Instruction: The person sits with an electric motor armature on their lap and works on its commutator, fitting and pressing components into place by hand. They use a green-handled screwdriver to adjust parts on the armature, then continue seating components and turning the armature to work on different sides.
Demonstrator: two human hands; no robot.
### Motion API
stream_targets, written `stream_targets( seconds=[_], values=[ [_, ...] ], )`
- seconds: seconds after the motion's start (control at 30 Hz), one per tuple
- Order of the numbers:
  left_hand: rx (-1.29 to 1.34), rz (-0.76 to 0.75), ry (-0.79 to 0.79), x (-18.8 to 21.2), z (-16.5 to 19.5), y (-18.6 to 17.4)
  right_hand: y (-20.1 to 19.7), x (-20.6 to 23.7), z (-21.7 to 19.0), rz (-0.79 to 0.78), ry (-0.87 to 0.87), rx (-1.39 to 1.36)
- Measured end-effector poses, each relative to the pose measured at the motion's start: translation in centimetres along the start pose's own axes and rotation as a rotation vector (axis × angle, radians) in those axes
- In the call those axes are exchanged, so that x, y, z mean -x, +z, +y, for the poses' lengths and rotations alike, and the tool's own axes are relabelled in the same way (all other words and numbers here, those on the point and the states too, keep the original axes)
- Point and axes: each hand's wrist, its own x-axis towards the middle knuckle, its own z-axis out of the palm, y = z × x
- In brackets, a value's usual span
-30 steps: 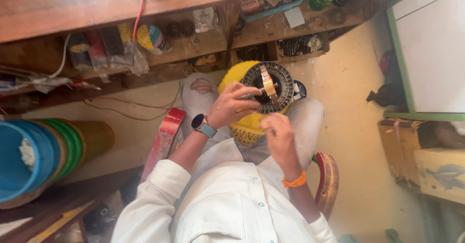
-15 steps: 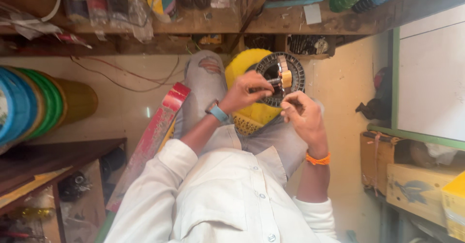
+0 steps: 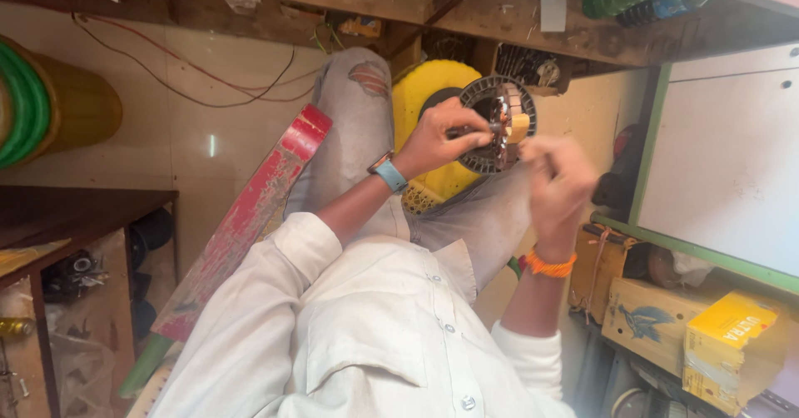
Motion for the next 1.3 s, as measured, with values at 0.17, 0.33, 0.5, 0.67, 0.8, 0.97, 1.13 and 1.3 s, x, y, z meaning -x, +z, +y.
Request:
stream_targets(
  seconds=[0.17,0.33,0.5,0.67,0.8,0.97,1.13,1.3],
  values=[
    [0.350,0.108,-0.262,-1.1,1.0,1.7,0.9,-3.6,3.5,0.124,0.301,-0.161],
    [0.203,0.099,-0.301,-1.6,1.4,1.4,1.8,-1.9,5.4,0.135,0.426,-0.362],
    [0.092,0.085,-0.377,-2.1,1.5,2.5,2.7,-0.1,7.2,0.183,0.594,-0.553],
    [-0.088,0.036,-0.398,-3.5,1.7,3.2,3.0,-0.1,8.0,0.172,0.601,-0.637],
    [-0.244,0.013,-0.313,-3.3,1.9,4.3,2.7,1.2,9.1,0.199,0.787,-0.746],
    [-0.360,0.041,-0.365,-2.9,2.3,6.3,1.9,2.7,10.4,0.219,0.864,-0.894],
    [-0.402,0.037,0.014,-3.4,3.1,5.6,1.3,2.8,10.1,0.236,0.859,-1.045],
    [-0.617,-0.332,0.426,-7.3,3.5,4.1,0.9,2.8,9.9,0.252,0.826,-1.064]
  ],
)
